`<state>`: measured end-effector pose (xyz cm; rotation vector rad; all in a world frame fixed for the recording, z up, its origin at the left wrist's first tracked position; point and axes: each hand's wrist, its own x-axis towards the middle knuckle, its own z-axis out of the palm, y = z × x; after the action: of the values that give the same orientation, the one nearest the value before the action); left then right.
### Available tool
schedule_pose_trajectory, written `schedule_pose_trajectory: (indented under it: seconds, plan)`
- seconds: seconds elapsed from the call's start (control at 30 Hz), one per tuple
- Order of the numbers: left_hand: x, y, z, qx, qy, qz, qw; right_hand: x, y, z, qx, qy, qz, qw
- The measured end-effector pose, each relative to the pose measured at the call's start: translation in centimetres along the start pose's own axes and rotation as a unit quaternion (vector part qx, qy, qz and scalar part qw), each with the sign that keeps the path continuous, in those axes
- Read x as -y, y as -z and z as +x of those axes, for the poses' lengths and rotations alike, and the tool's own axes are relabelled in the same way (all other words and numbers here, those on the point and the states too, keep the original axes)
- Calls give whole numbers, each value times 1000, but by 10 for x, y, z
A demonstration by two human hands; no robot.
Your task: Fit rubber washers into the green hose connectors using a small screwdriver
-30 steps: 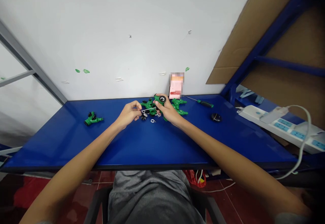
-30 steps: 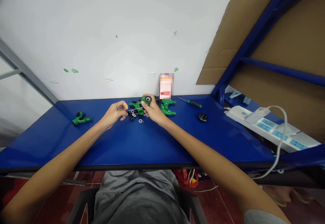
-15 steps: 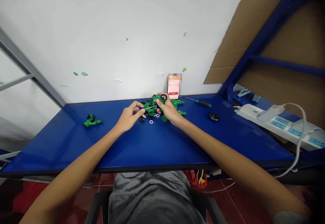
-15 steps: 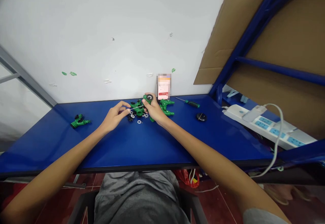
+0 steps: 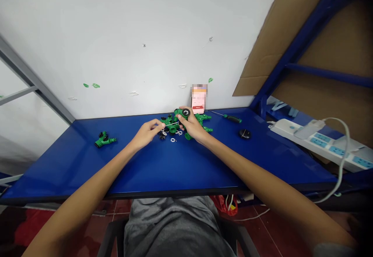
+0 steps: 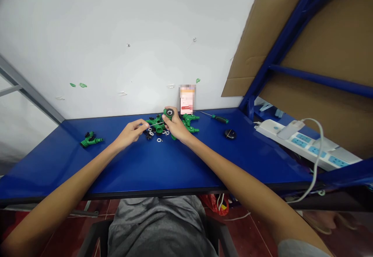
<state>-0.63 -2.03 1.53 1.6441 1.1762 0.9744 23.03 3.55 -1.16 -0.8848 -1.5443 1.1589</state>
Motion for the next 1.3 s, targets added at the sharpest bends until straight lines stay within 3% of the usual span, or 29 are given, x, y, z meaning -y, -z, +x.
schedule_pose_trajectory:
  seconds: [0.17, 0.4, 0.53, 0.7, 1.0, 1.3]
  plan:
    - [-3, 2, -1, -2, 5, -53, 999, -1, -3, -1, 19, 32, -25, 999]
    - [8, 3, 3, 44, 24, 15, 999, 1, -3, -2, 21, 34, -24, 999]
    - [5, 1, 1, 36, -8, 39, 999, 1, -4, -3, 25, 39, -31, 998]
    - [2, 2, -1, 45, -47, 30, 997, 1, -6, -4, 28, 42, -34, 998]
    - [9, 1, 1, 97, -32, 39, 994, 2, -9, -6, 47, 36, -30, 998]
    - [-2, -6, -7, 19, -104, 94, 990, 1, -14, -11, 73, 30, -23, 997]
